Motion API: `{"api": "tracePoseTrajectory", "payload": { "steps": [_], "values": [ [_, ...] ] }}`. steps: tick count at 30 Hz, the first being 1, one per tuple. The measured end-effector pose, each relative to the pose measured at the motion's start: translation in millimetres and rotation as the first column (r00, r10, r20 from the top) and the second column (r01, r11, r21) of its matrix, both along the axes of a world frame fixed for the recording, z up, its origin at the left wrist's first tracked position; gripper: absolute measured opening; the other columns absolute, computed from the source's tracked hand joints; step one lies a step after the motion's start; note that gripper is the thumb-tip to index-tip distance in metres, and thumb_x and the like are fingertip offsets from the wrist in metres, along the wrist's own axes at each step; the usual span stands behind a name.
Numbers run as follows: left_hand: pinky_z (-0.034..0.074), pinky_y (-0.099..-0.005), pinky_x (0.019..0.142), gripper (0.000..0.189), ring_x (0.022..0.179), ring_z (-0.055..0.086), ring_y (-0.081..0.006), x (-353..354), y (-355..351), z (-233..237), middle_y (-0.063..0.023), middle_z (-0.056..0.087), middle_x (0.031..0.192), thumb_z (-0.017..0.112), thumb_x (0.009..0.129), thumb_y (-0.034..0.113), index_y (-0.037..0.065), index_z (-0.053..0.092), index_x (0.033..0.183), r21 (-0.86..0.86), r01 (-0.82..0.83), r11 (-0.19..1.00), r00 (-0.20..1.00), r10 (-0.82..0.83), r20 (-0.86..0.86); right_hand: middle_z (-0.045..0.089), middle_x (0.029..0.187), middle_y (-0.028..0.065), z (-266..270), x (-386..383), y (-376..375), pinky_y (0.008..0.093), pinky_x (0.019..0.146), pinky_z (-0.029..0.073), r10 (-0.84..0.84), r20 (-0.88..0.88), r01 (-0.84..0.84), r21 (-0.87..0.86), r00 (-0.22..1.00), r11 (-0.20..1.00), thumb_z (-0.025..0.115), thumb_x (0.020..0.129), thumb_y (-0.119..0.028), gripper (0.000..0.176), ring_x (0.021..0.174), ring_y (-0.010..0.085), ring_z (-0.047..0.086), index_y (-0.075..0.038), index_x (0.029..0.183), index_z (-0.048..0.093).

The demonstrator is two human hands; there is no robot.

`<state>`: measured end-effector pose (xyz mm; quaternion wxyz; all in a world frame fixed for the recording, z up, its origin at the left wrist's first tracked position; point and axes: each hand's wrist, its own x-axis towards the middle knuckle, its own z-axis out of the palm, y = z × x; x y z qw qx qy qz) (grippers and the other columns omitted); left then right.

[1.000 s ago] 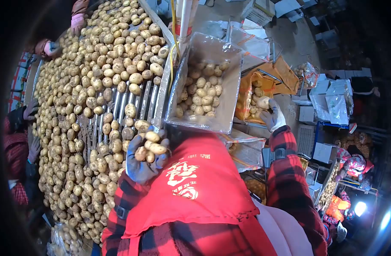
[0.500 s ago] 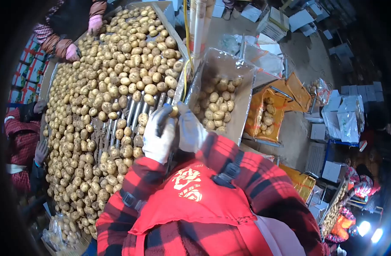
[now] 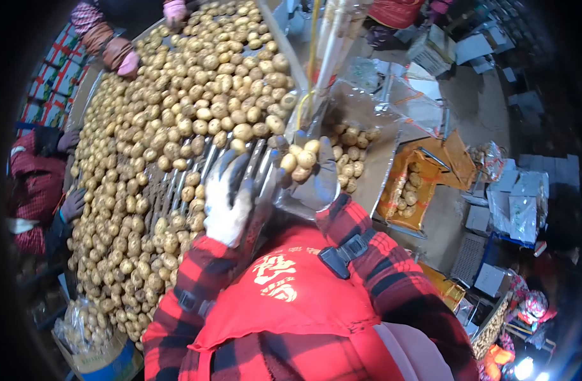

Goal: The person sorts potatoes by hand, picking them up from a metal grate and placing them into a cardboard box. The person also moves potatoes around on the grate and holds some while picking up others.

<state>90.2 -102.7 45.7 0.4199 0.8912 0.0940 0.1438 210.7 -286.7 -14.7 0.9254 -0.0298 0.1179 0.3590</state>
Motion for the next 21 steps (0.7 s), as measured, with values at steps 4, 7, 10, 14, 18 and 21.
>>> {"api": "tracePoseTrajectory", "payload": {
  "steps": [4,7,10,14,18,21],
  "values": [
    [0.038,-0.0476,0.120,0.041,0.141,0.051,-0.0377,-40.6,18.9,-27.6,-0.0205,0.056,0.149,0.062,0.099,0.011,0.004,0.064,0.139,-0.094,-0.041,0.995,0.996,0.034,-0.081,0.062,0.080,0.0019,30.7,48.7,-74.2,0.0439,0.077,0.059,-0.205,0.198,0.250,-0.236,0.959,0.939,0.068,0.102,-0.051,0.040,0.079,0.0210,0.064,-0.013,0.090,0.064],
    [0.040,-0.0473,0.119,0.039,0.139,0.053,-0.0383,-68.0,22.9,-50.0,-0.0204,0.059,0.146,0.062,0.098,0.009,0.003,0.064,0.137,-0.060,-0.053,0.997,0.987,0.043,-0.157,0.063,0.084,0.0030,-0.2,136.4,-166.1,0.0488,0.087,0.058,-0.230,0.175,0.278,-0.337,0.957,0.899,0.064,0.103,-0.051,0.040,0.083,0.0226,0.063,-0.012,0.093,0.062],
    [0.038,-0.0472,0.121,0.041,0.140,0.052,-0.0403,-79.0,12.1,-48.5,-0.0225,0.058,0.147,0.064,0.098,0.011,0.001,0.063,0.137,-0.029,-0.044,0.999,0.984,0.039,-0.174,0.064,0.099,0.0066,-9.0,224.6,-229.0,0.0471,0.094,0.056,-0.308,0.046,0.255,-0.681,0.950,0.687,0.063,0.103,-0.049,0.038,0.095,0.0263,0.063,-0.012,0.111,0.060],
    [0.037,-0.0515,0.121,0.044,0.141,0.050,-0.0406,-93.8,24.3,-45.5,-0.0187,0.059,0.146,0.069,0.094,0.013,0.009,0.065,0.138,0.218,-0.118,0.969,0.972,0.158,-0.175,0.065,0.120,0.0112,11.2,218.0,-186.5,0.0437,0.101,0.053,-0.188,0.315,0.348,-0.921,0.930,0.178,0.063,0.104,-0.044,0.044,0.111,0.0312,0.063,-0.010,0.132,0.060],
    [0.038,-0.0520,0.119,0.039,0.139,0.051,-0.0389,-138.5,71.3,-46.0,-0.0172,0.060,0.143,0.068,0.095,0.017,0.010,0.066,0.133,0.391,-0.390,0.834,0.888,0.453,-0.079,0.062,0.137,0.0185,1.4,95.6,-61.1,0.0453,0.109,0.051,0.742,0.584,0.795,-0.596,0.329,0.116,0.069,0.096,-0.024,0.046,0.124,0.0351,0.062,-0.008,0.138,0.063],
    [0.032,-0.0535,0.121,0.039,0.142,0.049,-0.0363,-176.7,112.6,-30.8,-0.0147,0.059,0.146,0.067,0.098,0.022,0.013,0.066,0.136,0.570,-0.495,0.656,0.774,0.631,-0.053,0.060,0.142,0.0211,6.8,44.3,36.5,0.0508,0.118,0.043,0.842,0.401,0.755,-0.404,-0.361,0.516,0.071,0.084,-0.012,0.058,0.133,0.0402,0.057,-0.012,0.141,0.063]
  ]
}}
